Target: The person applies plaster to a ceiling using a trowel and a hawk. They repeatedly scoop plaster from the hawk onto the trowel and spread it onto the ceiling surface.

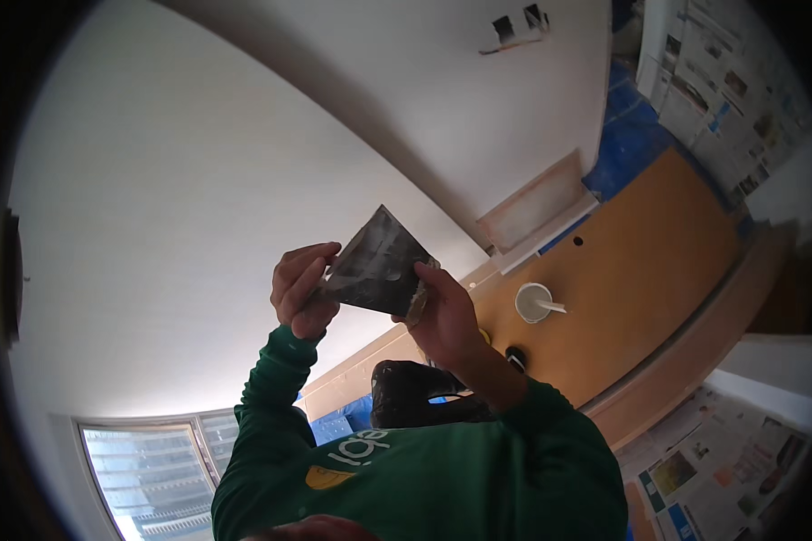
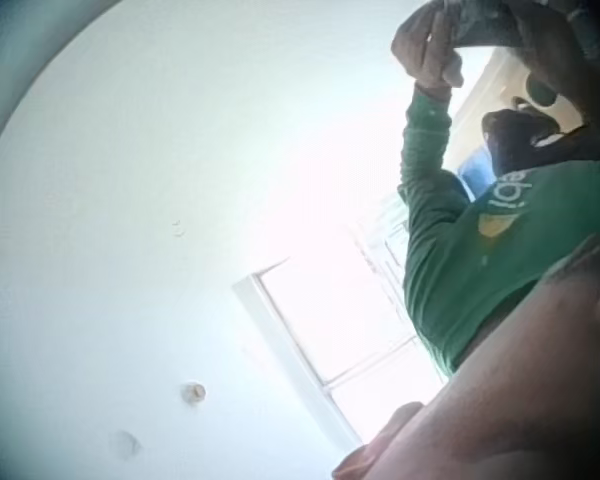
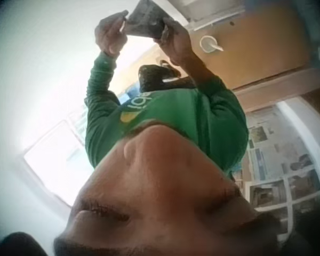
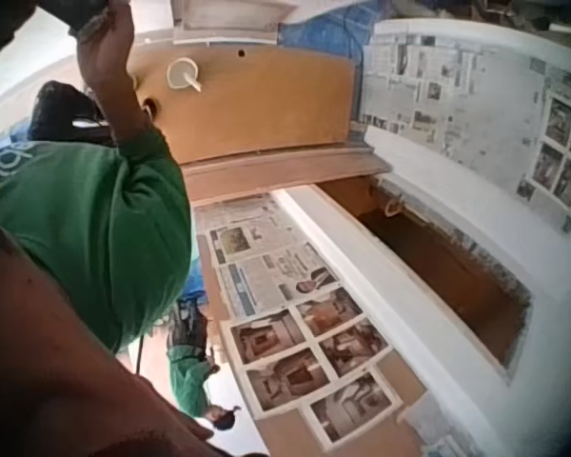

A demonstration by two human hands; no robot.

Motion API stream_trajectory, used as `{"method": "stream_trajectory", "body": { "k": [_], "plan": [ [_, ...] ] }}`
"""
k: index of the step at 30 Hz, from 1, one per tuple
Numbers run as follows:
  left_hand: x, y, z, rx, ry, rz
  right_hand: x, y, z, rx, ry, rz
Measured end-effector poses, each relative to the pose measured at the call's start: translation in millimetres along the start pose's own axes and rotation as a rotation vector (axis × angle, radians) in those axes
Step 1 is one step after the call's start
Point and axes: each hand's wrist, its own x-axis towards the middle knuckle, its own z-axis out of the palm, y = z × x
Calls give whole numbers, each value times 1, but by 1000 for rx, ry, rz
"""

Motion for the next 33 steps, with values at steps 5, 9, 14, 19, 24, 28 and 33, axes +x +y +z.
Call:
{"method": "stream_trajectory", "body": {
  "k": [5, 9, 14, 19, 24, 28, 33],
  "plan": [
    [23, 11, -60, 130, -78, 158, 16, 26, 82, -323, 341, 65],
    [23, 4, -115, 306, -180, 262, 30, 54, 100, -370, 340, 117],
    [-4, -23, -155, 364, -290, 174, 59, 79, 124, -590, 484, 83],
    [-82, -6, -159, 108, -214, -577, 103, 71, 120, -642, 93, 57],
    [-75, -10, -140, -1111, 864, -1530, 159, 90, 140, -1020, -72, -77],
    [-47, -45, -173, -1486, 848, -1713, 191, 116, 159, -1888, -654, -170],
    [6, -47, -245, -1572, 945, -1500, 242, 185, 189, -2179, -1376, -157]
  ]
}}
